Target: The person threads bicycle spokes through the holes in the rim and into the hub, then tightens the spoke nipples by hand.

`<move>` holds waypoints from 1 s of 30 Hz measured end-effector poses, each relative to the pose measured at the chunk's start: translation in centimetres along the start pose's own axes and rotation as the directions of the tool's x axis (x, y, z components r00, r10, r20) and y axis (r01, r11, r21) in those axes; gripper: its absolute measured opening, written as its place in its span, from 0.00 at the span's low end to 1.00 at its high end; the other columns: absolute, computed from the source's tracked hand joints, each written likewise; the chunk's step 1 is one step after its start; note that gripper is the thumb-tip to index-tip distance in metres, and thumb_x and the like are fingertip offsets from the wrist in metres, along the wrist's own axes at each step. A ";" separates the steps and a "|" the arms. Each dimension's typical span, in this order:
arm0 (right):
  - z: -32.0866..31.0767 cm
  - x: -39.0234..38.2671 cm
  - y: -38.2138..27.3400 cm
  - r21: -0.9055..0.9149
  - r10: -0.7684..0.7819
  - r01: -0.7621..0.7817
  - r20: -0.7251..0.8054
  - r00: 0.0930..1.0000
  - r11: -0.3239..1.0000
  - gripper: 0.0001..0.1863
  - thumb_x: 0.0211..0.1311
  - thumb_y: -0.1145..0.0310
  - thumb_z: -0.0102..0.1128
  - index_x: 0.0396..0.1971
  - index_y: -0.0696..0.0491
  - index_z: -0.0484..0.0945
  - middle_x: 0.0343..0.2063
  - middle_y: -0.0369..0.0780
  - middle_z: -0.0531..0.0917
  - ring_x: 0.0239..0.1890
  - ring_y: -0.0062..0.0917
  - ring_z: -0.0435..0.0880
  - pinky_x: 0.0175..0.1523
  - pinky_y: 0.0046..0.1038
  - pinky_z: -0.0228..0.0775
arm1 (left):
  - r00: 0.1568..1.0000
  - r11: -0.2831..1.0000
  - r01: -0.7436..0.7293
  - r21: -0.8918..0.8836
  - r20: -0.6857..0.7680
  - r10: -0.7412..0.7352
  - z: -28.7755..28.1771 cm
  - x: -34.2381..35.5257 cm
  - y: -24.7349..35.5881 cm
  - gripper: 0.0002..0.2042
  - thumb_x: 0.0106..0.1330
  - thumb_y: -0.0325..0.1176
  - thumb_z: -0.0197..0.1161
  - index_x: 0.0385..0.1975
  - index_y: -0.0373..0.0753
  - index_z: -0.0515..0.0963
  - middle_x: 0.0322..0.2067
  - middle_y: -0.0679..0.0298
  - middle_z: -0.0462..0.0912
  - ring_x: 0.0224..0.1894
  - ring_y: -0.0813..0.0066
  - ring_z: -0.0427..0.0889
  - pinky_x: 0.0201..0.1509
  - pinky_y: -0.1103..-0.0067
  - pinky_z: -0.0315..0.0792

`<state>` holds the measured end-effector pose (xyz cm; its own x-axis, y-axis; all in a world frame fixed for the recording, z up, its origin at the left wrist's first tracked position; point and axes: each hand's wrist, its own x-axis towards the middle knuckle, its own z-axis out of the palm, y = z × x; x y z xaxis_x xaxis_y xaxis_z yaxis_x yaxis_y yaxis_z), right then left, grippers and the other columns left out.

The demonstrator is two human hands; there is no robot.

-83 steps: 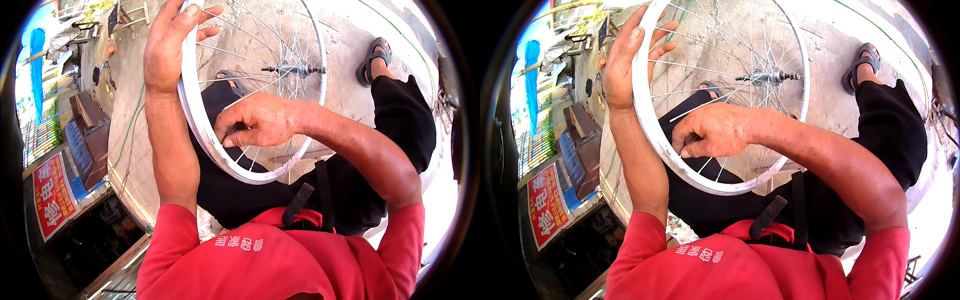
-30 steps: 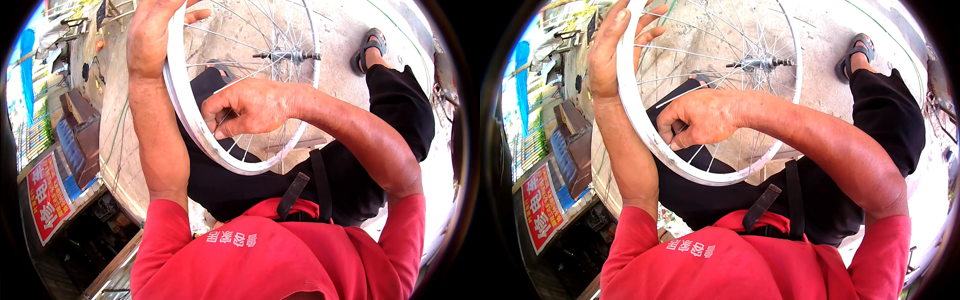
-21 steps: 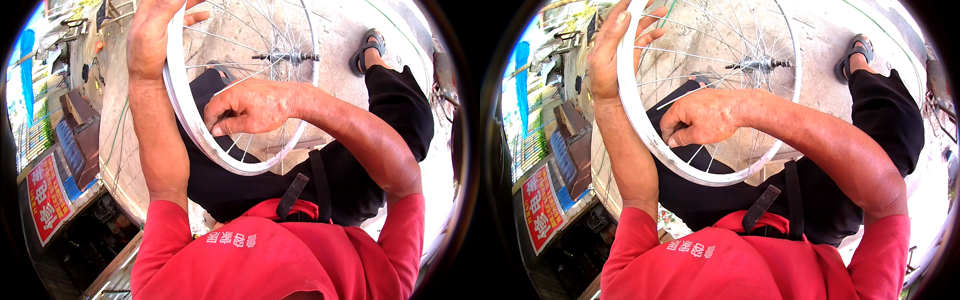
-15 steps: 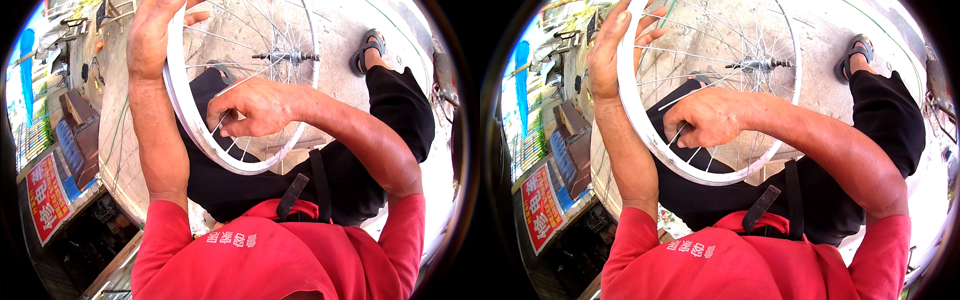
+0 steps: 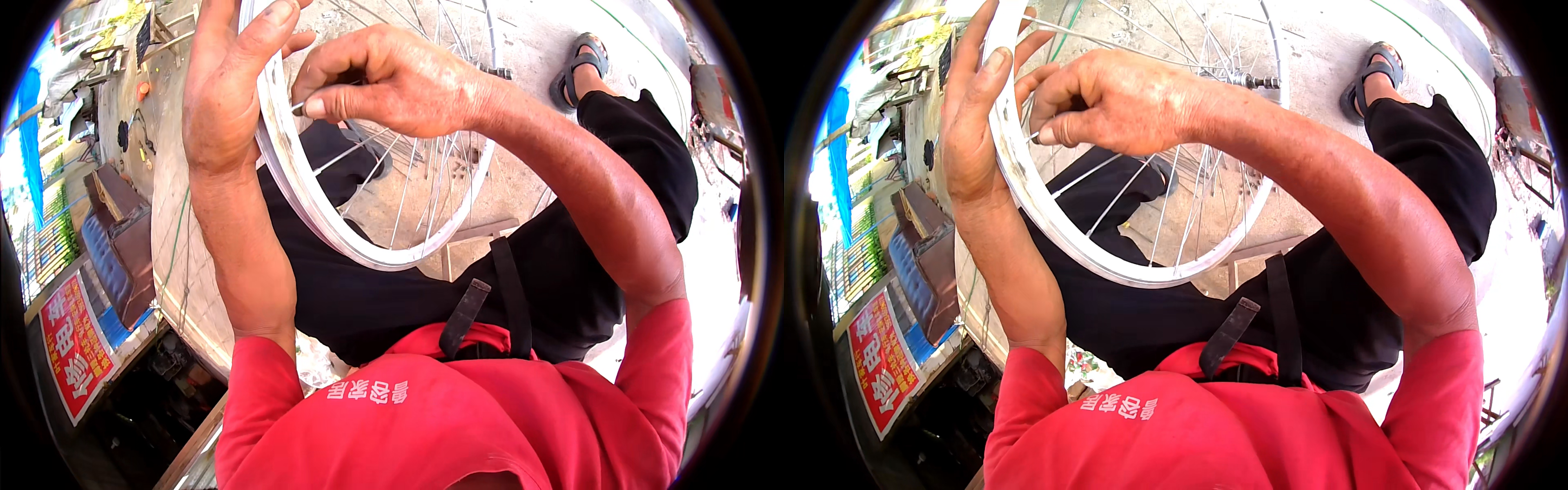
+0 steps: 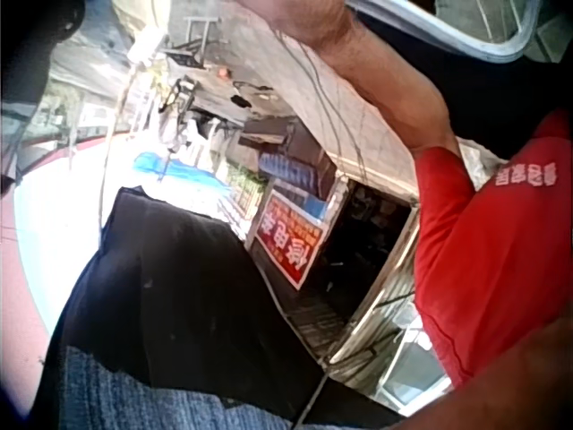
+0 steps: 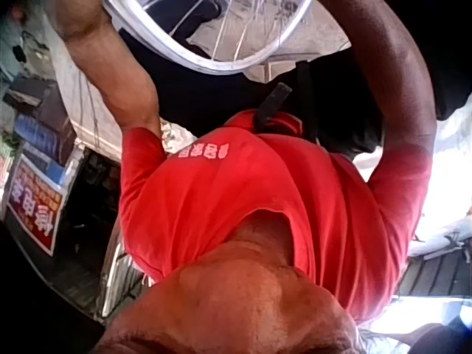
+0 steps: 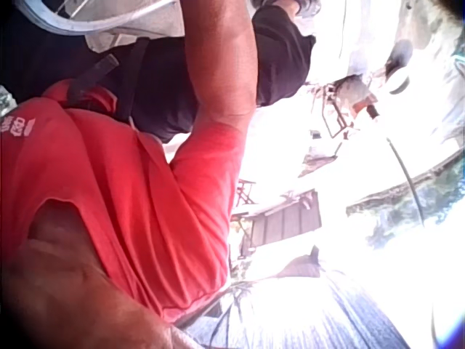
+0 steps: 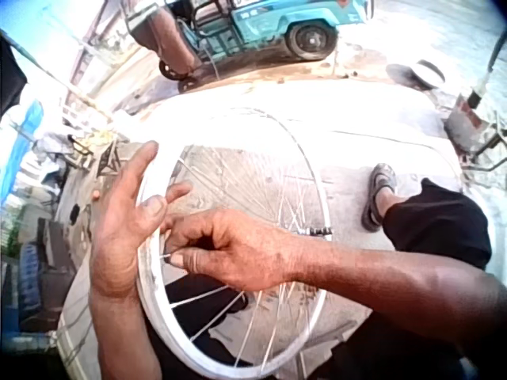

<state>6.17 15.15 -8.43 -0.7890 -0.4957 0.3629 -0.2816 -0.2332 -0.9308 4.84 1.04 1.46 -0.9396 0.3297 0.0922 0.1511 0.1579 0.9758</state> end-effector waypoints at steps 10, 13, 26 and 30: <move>-1.9 0.5 -0.8 0.185 0.217 -0.199 -0.088 0.972 0.963 0.15 0.76 0.63 0.60 0.48 0.61 0.83 0.36 0.40 0.86 0.40 0.19 0.82 0.50 0.27 0.76 | 0.990 0.999 -0.009 -0.050 0.139 0.016 -1.4 1.1 -1.4 0.36 0.70 0.37 0.62 0.74 0.26 0.57 0.61 0.48 0.75 0.61 0.63 0.77 0.64 0.71 0.73; -1.1 -0.4 -1.2 -0.036 0.127 -0.142 -0.278 0.952 0.989 0.15 0.74 0.63 0.61 0.46 0.61 0.83 0.35 0.40 0.87 0.39 0.23 0.84 0.48 0.28 0.77 | 0.990 0.999 0.025 -0.049 0.141 -0.018 -2.8 1.5 -1.8 0.37 0.70 0.39 0.63 0.74 0.26 0.59 0.60 0.49 0.76 0.60 0.64 0.79 0.59 0.73 0.75; 5.0 -11.3 -2.6 -0.408 0.361 -0.247 0.230 0.904 0.879 0.08 0.58 0.66 0.65 0.34 0.54 0.83 0.34 0.43 0.84 0.42 0.43 0.85 0.47 0.43 0.77 | 0.986 0.986 0.163 -0.044 -0.007 -0.164 -3.5 3.4 -2.4 0.35 0.73 0.41 0.62 0.73 0.27 0.60 0.59 0.50 0.77 0.55 0.63 0.83 0.49 0.76 0.80; 7.3 -9.1 -1.8 -0.270 0.038 -0.028 0.034 0.999 0.963 0.08 0.56 0.69 0.67 0.36 0.52 0.83 0.35 0.41 0.83 0.44 0.40 0.84 0.49 0.41 0.76 | 0.980 0.980 0.198 -0.013 -0.016 -0.198 -2.9 3.5 -1.8 0.34 0.74 0.40 0.60 0.74 0.27 0.58 0.61 0.50 0.75 0.57 0.62 0.83 0.48 0.76 0.81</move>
<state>17.83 13.93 -9.76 -0.7800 -0.5327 0.3283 -0.3964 0.0147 -0.9179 0.40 -0.77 0.60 -0.9558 0.2767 -0.0996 -0.0417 0.2077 0.9773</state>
